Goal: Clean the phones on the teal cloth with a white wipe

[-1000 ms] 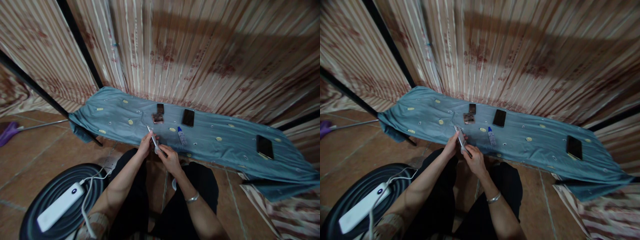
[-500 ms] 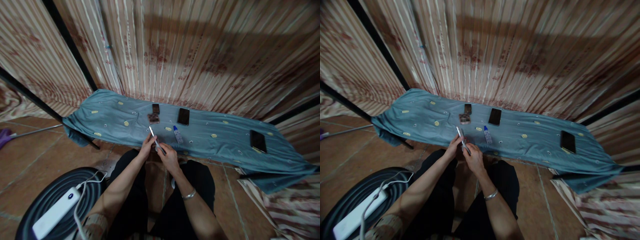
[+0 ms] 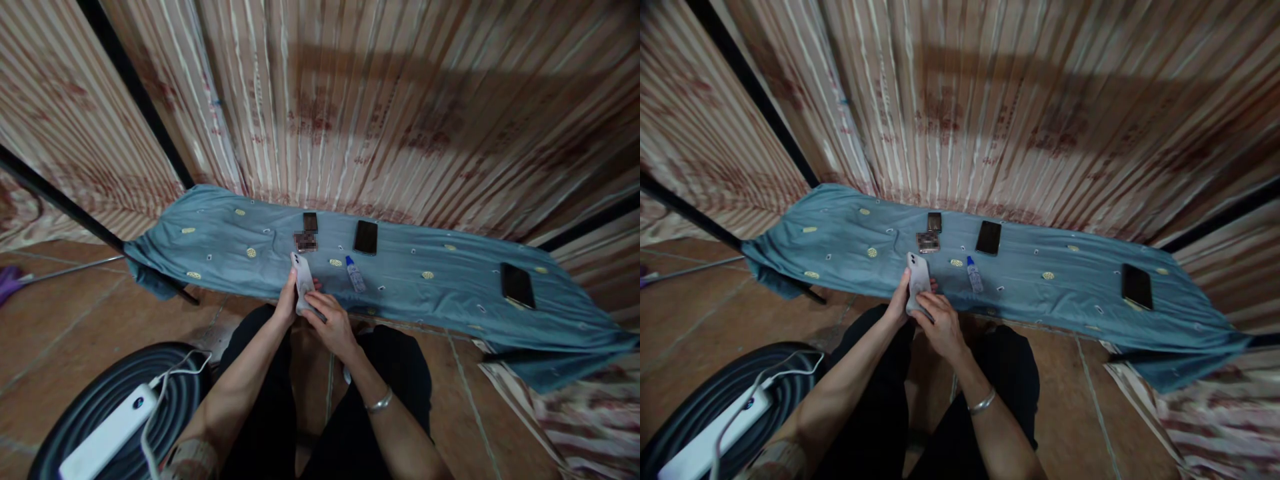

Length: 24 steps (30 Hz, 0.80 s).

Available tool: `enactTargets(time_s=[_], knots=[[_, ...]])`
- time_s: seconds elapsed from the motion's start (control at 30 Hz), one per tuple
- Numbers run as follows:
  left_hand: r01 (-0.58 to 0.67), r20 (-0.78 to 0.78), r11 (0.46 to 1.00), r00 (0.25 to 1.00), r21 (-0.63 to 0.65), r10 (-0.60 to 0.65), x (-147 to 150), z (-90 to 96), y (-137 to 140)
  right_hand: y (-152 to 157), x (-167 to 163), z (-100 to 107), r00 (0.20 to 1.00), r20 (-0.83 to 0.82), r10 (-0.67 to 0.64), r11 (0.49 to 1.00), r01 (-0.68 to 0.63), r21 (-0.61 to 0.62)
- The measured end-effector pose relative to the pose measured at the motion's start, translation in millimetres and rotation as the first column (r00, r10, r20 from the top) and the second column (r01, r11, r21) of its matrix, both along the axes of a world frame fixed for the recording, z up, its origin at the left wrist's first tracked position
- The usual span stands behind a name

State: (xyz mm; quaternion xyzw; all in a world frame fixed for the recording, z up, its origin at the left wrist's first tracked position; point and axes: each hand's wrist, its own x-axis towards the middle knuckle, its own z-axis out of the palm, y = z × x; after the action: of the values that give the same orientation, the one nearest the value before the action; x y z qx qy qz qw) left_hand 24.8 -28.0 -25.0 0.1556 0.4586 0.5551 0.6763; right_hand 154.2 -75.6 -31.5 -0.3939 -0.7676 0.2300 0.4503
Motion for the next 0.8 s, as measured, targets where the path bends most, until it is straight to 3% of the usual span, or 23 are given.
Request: enactTargets(time_s=[0.37,0.5,0.8], knots=[[0.036,0.027,0.999,0.999,0.021,-0.037,-4,-5.4,-2,0,4,-8,0.989,0.143,0.029,1.000,-0.027,-0.011],[0.077,0.010,0.996,0.997,0.032,-0.078,-3,-9.8,-2,2,1,-12,0.988,0.156,-0.012,1.000,0.013,-0.003],[0.045,-0.063,0.994,0.997,0.097,-0.039,-1,-11.8,-4,26,-4,-20,0.980,0.144,-0.135,0.991,0.137,-0.005]])
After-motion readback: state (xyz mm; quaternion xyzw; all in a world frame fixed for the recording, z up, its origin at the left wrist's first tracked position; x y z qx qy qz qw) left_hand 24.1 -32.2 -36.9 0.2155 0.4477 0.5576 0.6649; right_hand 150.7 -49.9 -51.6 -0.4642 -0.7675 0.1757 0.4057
